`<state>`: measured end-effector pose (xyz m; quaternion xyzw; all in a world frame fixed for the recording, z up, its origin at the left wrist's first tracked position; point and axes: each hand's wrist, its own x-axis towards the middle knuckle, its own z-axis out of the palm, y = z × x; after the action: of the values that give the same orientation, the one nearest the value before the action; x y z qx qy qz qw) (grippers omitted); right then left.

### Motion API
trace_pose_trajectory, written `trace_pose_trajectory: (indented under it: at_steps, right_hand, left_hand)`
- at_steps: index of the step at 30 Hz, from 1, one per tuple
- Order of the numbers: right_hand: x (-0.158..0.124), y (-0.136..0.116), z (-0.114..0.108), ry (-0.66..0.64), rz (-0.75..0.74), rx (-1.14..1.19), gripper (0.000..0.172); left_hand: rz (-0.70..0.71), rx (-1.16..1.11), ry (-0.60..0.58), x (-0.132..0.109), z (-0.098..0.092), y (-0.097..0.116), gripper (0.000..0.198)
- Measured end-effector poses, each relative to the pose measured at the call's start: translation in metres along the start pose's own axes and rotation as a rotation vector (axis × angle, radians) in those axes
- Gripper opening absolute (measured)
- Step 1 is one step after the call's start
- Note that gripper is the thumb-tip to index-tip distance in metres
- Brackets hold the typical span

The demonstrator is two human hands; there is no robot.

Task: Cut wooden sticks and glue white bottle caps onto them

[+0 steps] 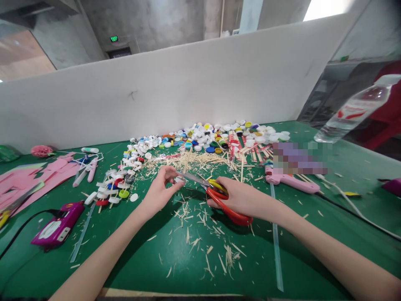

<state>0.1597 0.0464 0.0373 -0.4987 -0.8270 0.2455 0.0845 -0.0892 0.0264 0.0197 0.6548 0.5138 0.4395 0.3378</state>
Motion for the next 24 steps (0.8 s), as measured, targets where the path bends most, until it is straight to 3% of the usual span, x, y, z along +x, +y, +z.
trace_pose_trajectory:
  at_steps: [6,12,17,18,21,24]
  right_hand:
    - [0.002,-0.006,0.005,0.168,-0.064,-0.21,0.042]
    - [0.0,-0.007,0.004,0.238,-0.075,-0.277,0.051]
    - [0.003,-0.003,-0.004,0.27,-0.008,-0.277,0.046]
    - [0.003,-0.002,-0.006,0.273,0.002,-0.276,0.044]
    - [0.003,-0.002,-0.008,0.282,0.012,-0.275,0.042]
    - [0.002,-0.001,-0.007,0.285,0.005,-0.284,0.044]
  left_hand:
    - [-0.007,0.043,0.006,0.003,0.001,-0.007,0.039]
    - [-0.003,0.084,0.072,0.004,-0.003,-0.006,0.049]
    - [0.171,0.375,0.176,0.0,-0.017,0.005,0.01]
    - [0.222,0.433,0.173,0.0,-0.019,0.005,0.012]
    - [0.309,0.536,0.131,0.0,-0.017,-0.002,0.042]
    - [0.257,0.529,0.095,0.003,-0.012,-0.012,0.042]
